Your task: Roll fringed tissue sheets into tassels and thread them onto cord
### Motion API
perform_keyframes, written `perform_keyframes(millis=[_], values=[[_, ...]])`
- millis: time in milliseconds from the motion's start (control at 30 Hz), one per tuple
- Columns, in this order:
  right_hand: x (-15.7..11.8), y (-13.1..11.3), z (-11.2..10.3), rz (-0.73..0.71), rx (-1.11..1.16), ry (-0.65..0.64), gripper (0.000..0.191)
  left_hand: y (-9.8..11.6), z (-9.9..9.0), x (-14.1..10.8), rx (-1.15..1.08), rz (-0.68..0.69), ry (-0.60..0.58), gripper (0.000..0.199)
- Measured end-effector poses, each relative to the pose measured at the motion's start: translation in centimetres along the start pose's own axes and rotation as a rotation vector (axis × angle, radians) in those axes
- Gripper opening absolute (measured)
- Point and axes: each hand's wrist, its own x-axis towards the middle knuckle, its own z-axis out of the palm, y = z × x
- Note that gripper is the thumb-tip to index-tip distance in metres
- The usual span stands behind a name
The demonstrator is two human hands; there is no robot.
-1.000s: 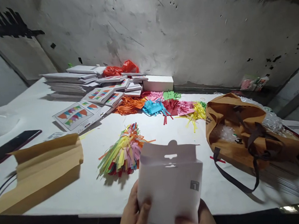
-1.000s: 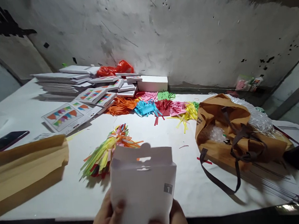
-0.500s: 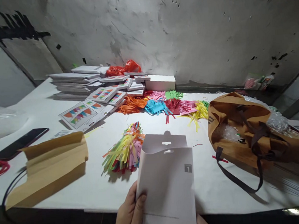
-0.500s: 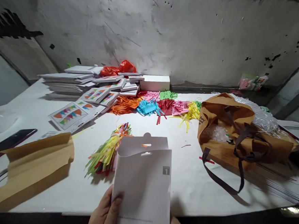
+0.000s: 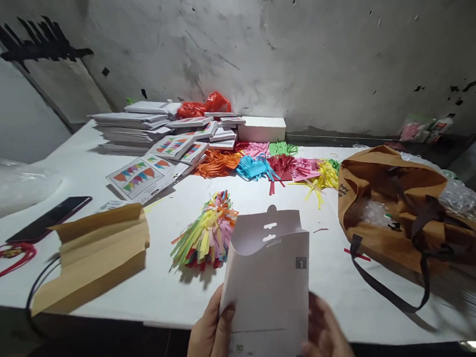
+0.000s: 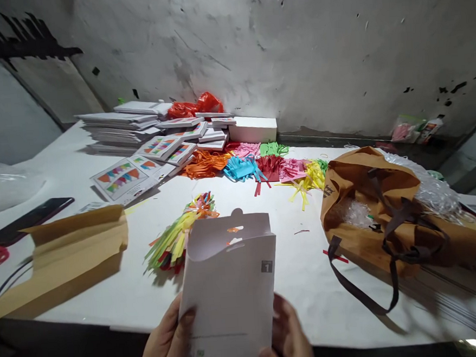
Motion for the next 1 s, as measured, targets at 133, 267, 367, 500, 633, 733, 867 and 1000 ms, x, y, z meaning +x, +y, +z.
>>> perform_keyframes(millis=[133, 267, 367, 500, 633, 733, 867, 1000], values=[[2.0, -4.6, -0.4, -0.230, -0.071, 0.077, 0.067, -0.3, -0.4, -0.2, 0.010, 0.016, 0.006, 0.044], [1.5, -5.6, 1.6, 0.159, 0.118, -0.181, 0.094, 1.1, -0.3, 0.1, -0.100, -0.077, 0.045, 0.050], [0.7, -3.7, 2.8, 0.446, 0.158, -0.326, 0.088, 2.1, 0.0, 0.5, -0.210, -0.164, 0.024, 0.053], [0.6, -1.7, 2.8, 0.478, -0.023, -0.090, 0.077, 2.8, 0.4, 1.0, -0.344, -0.255, -0.038, 0.057], [1.2, -2.5, 3.0, 0.366, -0.174, -0.017, 0.061, 2.9, 1.1, 0.7, -0.324, -0.252, -0.002, 0.058], [1.6, -4.0, 3.6, 0.270, -0.201, -0.030, 0.058, 2.4, 1.6, 0.2, -0.283, -0.277, -0.023, 0.058], [1.4, -4.5, 3.9, 0.224, -0.124, 0.033, 0.066, 2.1, 1.1, 0.1, -0.303, -0.316, -0.141, 0.047], [0.5, -3.5, 4.0, 0.150, -0.316, 0.003, 0.055, 2.6, 0.4, 1.0, -0.288, -0.253, -0.103, 0.049]])
